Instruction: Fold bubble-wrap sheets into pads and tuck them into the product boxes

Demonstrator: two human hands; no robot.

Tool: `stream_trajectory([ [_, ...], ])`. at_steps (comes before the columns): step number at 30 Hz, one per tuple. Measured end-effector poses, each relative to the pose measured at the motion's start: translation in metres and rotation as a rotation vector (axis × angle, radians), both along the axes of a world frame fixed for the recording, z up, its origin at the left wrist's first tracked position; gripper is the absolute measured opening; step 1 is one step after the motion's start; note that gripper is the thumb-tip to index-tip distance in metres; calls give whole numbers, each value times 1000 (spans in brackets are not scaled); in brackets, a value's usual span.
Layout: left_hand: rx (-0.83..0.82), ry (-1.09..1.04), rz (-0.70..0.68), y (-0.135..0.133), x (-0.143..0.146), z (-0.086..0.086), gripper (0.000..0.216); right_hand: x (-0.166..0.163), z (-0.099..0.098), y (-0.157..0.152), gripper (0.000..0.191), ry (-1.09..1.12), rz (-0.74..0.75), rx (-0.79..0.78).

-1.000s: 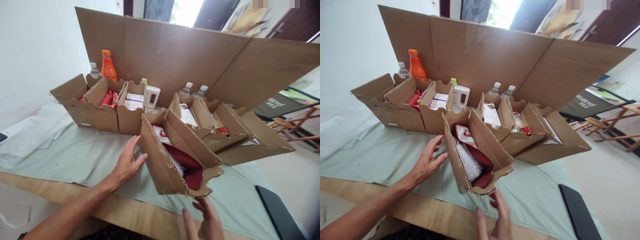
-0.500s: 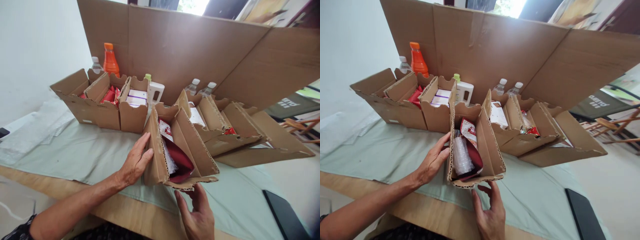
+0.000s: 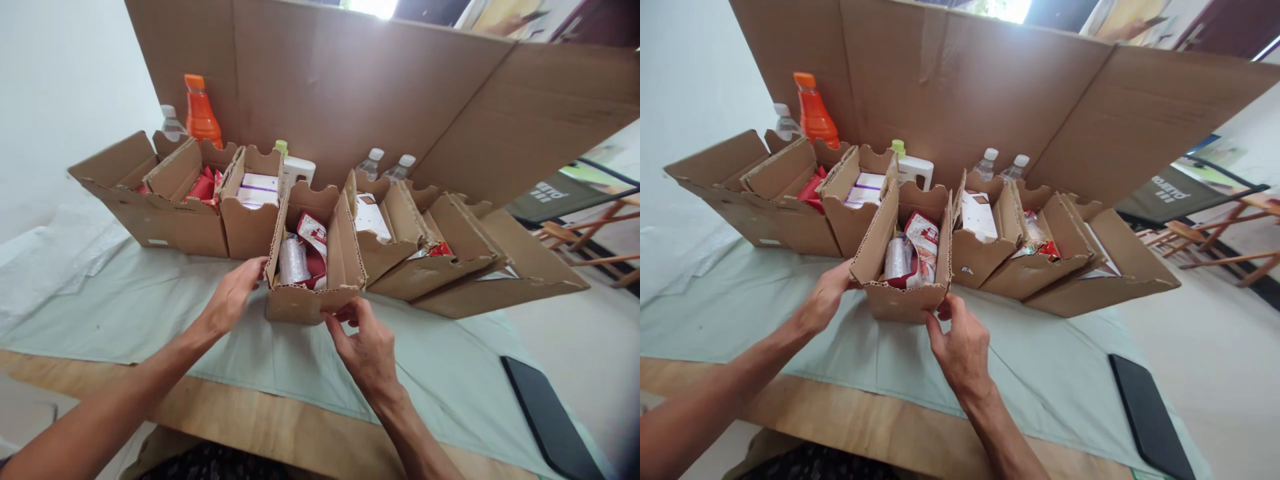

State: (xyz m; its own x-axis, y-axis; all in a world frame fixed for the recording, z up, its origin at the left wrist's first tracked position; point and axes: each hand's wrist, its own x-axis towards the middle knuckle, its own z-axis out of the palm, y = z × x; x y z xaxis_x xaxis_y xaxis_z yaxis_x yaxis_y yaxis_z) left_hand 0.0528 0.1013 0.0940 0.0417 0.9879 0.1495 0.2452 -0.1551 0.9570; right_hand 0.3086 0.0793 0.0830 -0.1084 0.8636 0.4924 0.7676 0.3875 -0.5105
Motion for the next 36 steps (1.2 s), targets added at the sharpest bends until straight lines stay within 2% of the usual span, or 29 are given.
stream_trajectory([
  [3,-41,139,13,-28,-3,-3,46,-2,2,2,15,34,4,-21],
  [5,3,279,36,-31,3,-6,43,-5,4,9,16,53,0,-36],
  [8,105,402,131,-9,16,-9,40,-10,6,30,17,68,-26,-49],
  [13,164,433,252,41,29,-16,40,-2,11,48,26,136,-60,-17],
  [17,173,426,284,51,32,-27,44,19,30,45,41,159,-141,54],
  [20,170,434,286,52,34,-30,46,29,48,56,56,74,-182,78],
  [23,170,473,297,57,39,-27,45,33,58,77,40,-52,-196,39],
  [26,155,537,329,62,43,-21,43,35,61,93,25,-122,-259,34],
  [32,81,635,357,71,55,-12,31,45,61,93,22,-128,-291,71],
  [36,54,658,312,71,54,-5,27,33,70,69,39,-96,-258,112],
])
